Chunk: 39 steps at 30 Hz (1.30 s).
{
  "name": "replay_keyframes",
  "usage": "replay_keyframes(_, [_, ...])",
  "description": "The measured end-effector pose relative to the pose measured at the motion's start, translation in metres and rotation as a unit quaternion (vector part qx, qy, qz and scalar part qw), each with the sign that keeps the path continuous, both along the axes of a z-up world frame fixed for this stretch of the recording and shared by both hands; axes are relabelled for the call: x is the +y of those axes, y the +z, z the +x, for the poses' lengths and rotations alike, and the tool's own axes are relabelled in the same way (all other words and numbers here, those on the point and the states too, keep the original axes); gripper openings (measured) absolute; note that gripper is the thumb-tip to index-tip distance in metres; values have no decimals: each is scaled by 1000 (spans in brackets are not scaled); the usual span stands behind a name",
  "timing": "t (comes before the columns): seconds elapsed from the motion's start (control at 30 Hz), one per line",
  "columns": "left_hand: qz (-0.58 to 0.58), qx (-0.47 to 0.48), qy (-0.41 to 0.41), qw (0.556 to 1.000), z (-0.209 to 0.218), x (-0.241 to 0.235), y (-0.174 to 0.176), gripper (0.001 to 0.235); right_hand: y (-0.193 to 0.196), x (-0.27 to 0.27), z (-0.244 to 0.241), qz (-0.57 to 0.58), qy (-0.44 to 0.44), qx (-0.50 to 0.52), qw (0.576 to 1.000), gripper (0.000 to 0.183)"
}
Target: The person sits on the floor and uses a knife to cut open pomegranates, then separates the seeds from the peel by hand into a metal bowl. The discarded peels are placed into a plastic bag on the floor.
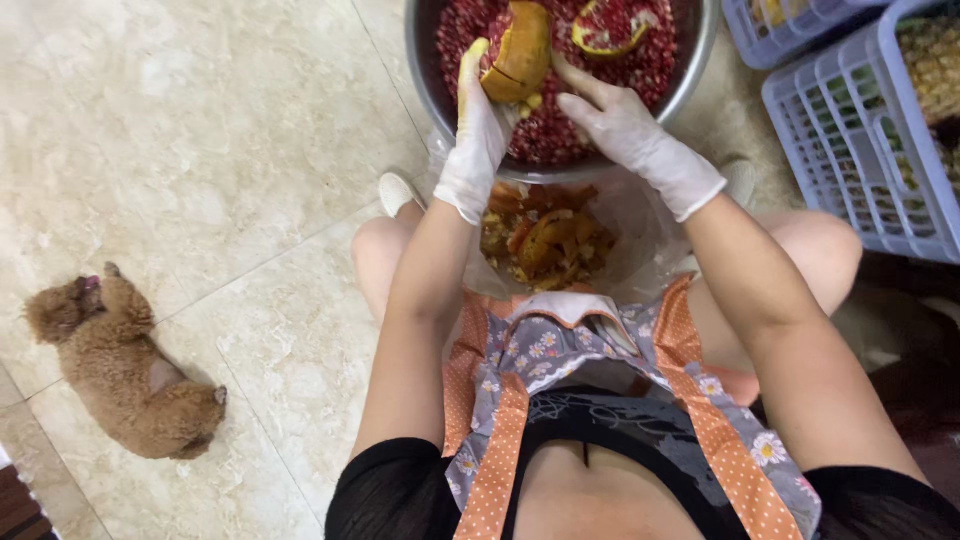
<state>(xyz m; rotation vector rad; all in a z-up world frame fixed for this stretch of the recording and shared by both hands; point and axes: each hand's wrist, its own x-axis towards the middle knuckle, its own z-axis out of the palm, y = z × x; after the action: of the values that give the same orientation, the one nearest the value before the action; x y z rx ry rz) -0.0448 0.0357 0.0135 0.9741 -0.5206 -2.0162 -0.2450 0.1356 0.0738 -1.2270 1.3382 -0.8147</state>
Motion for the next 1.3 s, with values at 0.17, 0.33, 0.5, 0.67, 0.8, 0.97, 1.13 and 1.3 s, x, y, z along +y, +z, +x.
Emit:
replay_keyframes(0.17, [-220, -214, 67, 949, -8, 12, 22, 62, 23, -5, 13, 85, -60, -92, 990, 77])
replay_keyframes(0.33, [-280, -218, 108, 929, -38, 43, -6, 47, 2, -11, 31, 113, -156, -161, 968, 72])
replay_keyframes(0.5, [-271, -92, 98, 953, -37, 32, -47, 39, -26, -9, 19, 102, -169, -201, 960, 67])
replay_keyframes(0.67, [-223, -14, 66, 973, -29, 22, -59, 43, -40, -11, 0, 106, -169, -333, 922, 57])
replay_keyframes(0.8, [-153, 86, -22, 984, -14, 6, -55, 46, -42, -19, -18, 108, -181, -414, 886, 42])
replay_keyframes(0.97, [-118, 32, -11, 992, -5, -4, -52, 47, -46, -17, -28, 71, -128, -397, 906, 37])
replay_keyframes(1.13, [-102, -315, -14, 943, -5, -4, -34, 44, -41, -15, -15, -124, -129, -143, 973, 36])
replay_keyframes(1.3, [52, -145, -89, 984, -8, 1, -21, 71, -17, -10, 14, -244, -37, 132, 960, 55])
